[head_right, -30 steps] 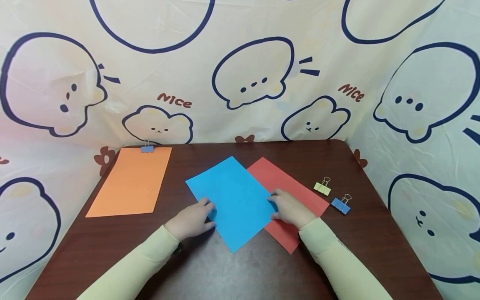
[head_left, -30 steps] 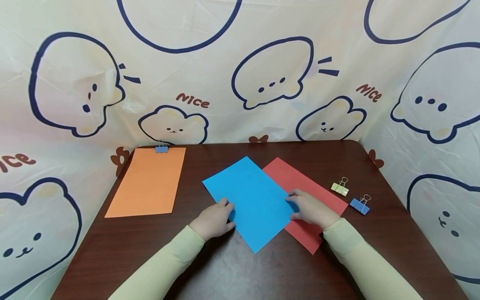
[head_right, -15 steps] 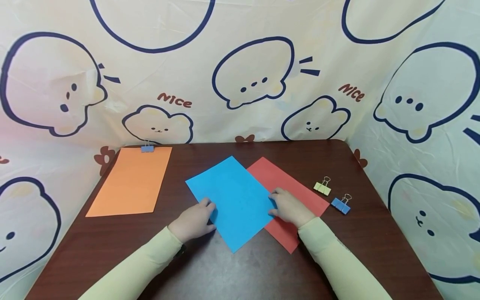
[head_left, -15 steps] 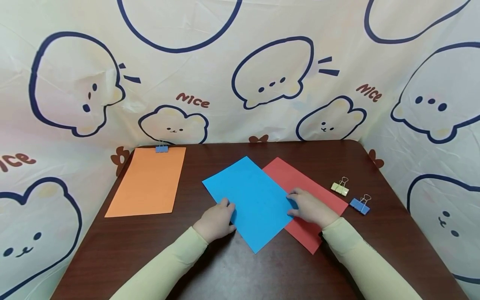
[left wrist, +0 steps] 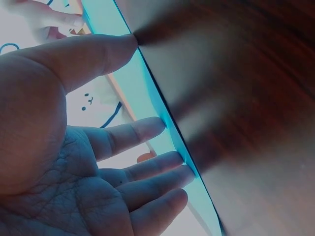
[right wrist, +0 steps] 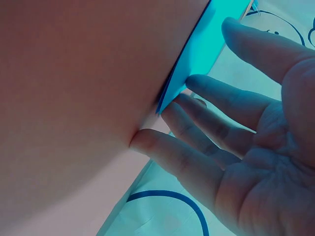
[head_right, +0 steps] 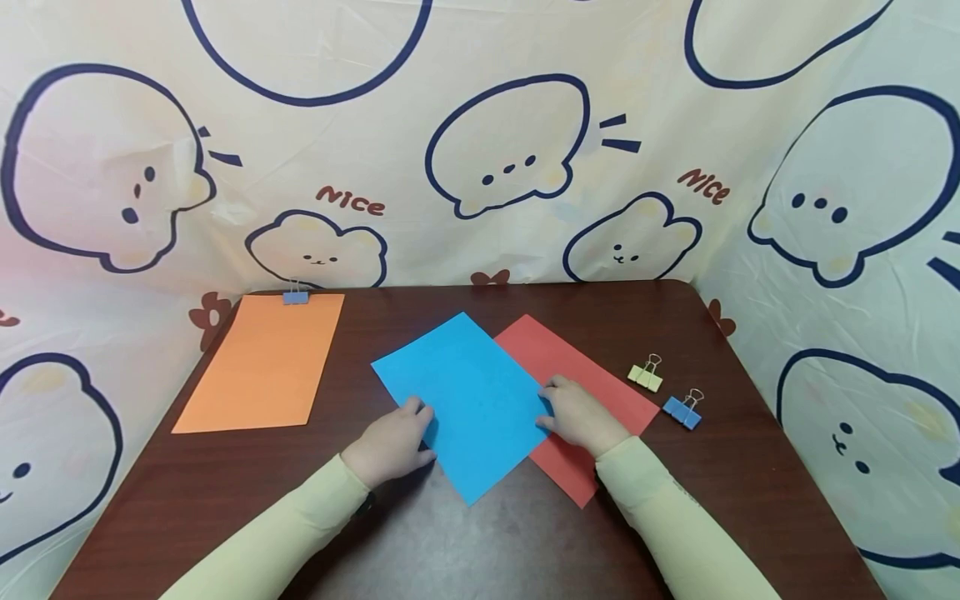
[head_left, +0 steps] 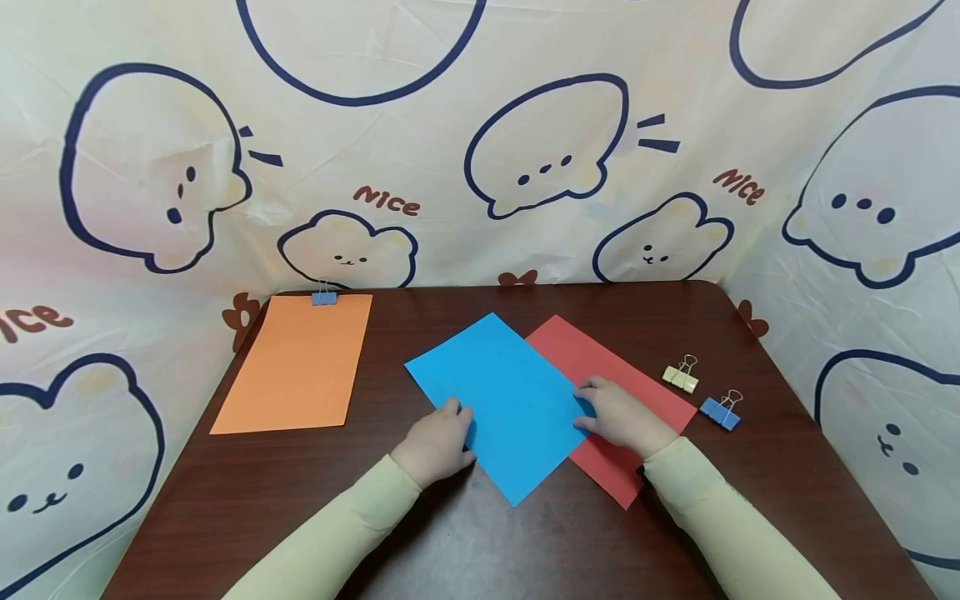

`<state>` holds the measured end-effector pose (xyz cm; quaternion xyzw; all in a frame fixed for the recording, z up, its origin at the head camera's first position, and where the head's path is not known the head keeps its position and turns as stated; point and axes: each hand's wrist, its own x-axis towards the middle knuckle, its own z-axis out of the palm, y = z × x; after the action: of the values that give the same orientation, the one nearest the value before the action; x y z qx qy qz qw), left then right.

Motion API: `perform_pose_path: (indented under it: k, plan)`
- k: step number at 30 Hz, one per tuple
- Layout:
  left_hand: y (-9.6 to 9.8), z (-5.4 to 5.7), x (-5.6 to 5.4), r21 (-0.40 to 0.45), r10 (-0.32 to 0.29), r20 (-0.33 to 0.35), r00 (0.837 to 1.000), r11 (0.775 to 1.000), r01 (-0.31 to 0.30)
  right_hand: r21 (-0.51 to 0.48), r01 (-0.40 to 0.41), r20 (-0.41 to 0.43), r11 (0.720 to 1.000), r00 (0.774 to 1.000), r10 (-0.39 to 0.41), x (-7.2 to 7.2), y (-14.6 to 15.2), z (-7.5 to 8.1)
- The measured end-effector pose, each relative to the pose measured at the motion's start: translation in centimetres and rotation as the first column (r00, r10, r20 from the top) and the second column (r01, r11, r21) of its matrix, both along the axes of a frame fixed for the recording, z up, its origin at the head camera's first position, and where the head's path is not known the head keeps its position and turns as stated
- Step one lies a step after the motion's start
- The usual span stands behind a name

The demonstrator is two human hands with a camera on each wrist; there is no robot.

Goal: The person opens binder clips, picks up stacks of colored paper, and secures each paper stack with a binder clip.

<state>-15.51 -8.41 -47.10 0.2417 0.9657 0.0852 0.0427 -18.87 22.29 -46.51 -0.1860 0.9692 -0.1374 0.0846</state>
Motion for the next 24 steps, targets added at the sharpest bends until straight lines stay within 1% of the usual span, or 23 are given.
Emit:
perform_pose_path:
  k: [6,10,17,20,24]
  plan:
    - [0.24,0.11,0.15,0.009,-0.011,-0.022,1.000,1.000,0.011,0.000,0.011,0.002,1.000,1.000,-0.011,0.04,-0.09,-0.04]
    - [0.24,0.12,0.10,0.007,-0.013,-0.022,1.000,1.000,0.014,0.011,0.019,0.005,1.000,1.000,-0.019,0.13,-0.15,-0.03]
    - [0.15,0.26,0.06,0.009,-0.008,-0.014,1.000,1.000,0.008,0.030,0.018,-0.024,0.999,1.000,-0.017,0.12,-0.10,-0.35]
    - [0.14,0.26,0.05,0.008,-0.005,-0.010,1.000,1.000,0.006,0.032,0.014,-0.020,0.999,1.000,-0.013,0.15,-0.03,-0.27]
    - [0.11,0.24,-0.05,0.009,-0.019,-0.014,1.000,1.000,0.019,0.012,0.005,-0.001,1.000,1.000,-0.005,0.24,0.24,-0.04]
